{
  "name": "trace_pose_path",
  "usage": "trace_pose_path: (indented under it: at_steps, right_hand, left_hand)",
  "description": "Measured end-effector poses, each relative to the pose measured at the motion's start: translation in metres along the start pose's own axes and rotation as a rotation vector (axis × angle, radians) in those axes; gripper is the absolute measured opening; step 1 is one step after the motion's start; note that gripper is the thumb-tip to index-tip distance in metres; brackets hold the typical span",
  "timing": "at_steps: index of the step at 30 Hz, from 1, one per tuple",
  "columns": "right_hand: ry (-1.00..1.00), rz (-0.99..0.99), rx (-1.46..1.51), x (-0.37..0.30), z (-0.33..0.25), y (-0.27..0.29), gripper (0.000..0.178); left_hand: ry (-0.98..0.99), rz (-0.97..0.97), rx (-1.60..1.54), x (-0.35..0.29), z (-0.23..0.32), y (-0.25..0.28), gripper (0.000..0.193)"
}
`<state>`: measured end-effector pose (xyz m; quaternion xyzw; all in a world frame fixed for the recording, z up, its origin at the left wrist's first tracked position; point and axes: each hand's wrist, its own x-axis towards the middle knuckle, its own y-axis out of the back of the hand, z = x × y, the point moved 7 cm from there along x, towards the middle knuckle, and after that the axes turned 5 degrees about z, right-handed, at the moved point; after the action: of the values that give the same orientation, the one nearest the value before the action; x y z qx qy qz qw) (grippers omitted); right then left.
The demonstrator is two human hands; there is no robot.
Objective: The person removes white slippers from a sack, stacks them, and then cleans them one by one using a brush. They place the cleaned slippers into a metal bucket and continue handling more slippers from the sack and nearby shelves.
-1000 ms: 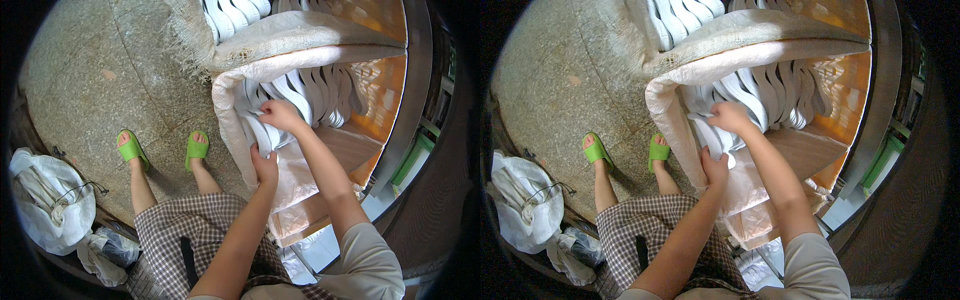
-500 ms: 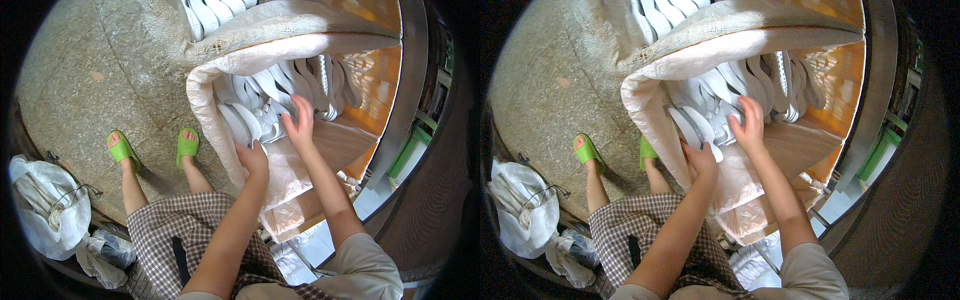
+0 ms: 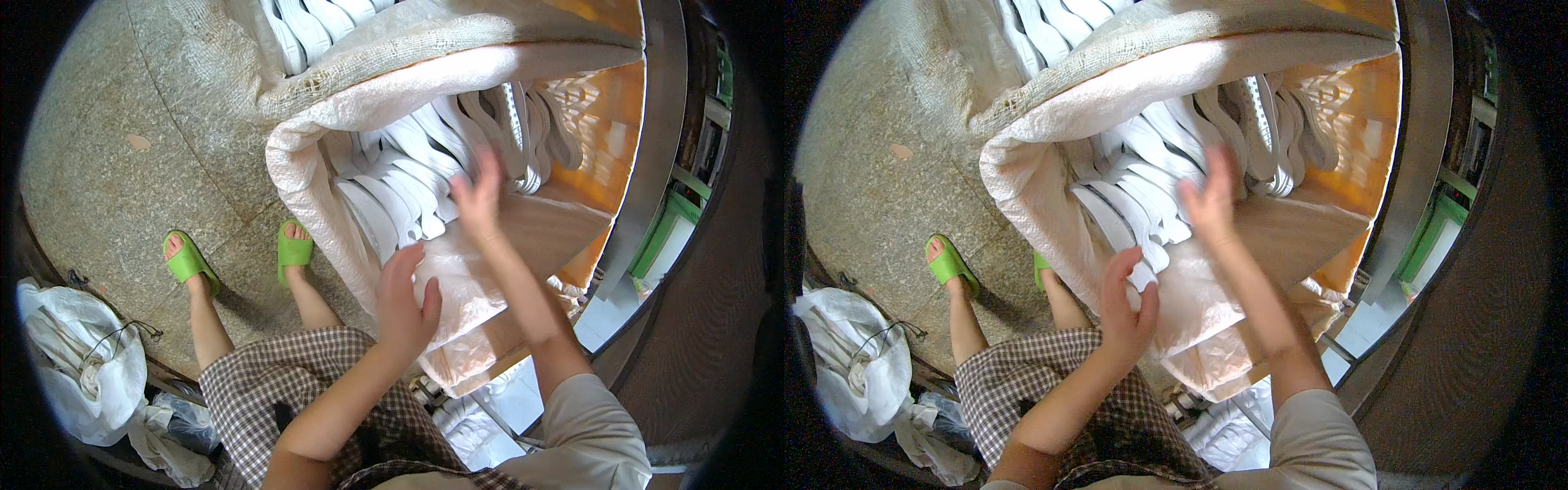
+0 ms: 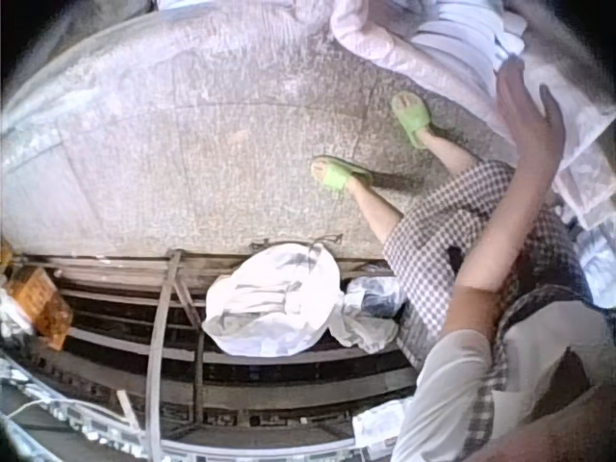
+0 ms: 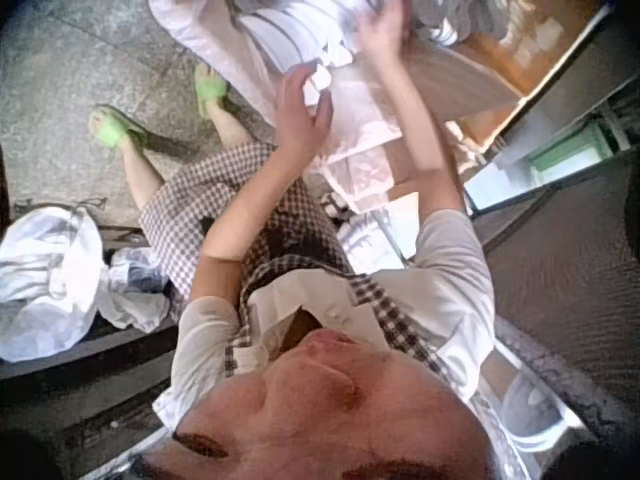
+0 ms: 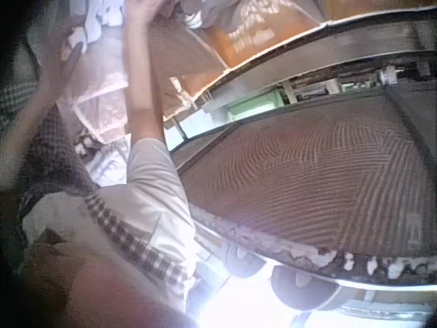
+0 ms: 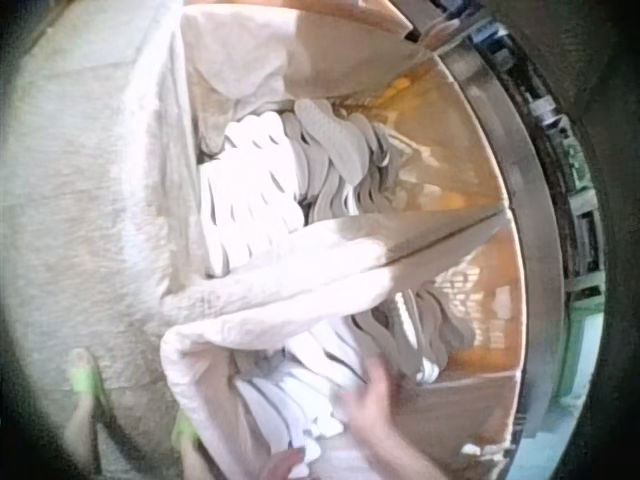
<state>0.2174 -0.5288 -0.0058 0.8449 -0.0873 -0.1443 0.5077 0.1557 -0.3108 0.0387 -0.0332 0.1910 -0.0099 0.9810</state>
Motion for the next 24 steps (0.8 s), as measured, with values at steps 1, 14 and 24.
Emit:
trace_pose_path:
  at_steps: [1, 14, 24]
  right_hand:
    - [0.035, 0.193, -0.206, 0.025, 0.0, 0.023, 0.073]
    - [-0.301, -0.228, 0.018, 0.101, 0.08, -0.022, 0.063]
    - [-0.707, -0.044, -0.616, 0.114, 0.213, 0.082, 0.088]
  left_hand:
    - [0.0, -0.008, -0.023, -0.003, 0.002, 0.006, 0.041]
    - [-0.547, 0.121, 0.741, 0.02, 0.023, 0.04, 0.028]
    - [-0.656, 0.169, 0.699, 0.013, 0.008, 0.041, 0.017]
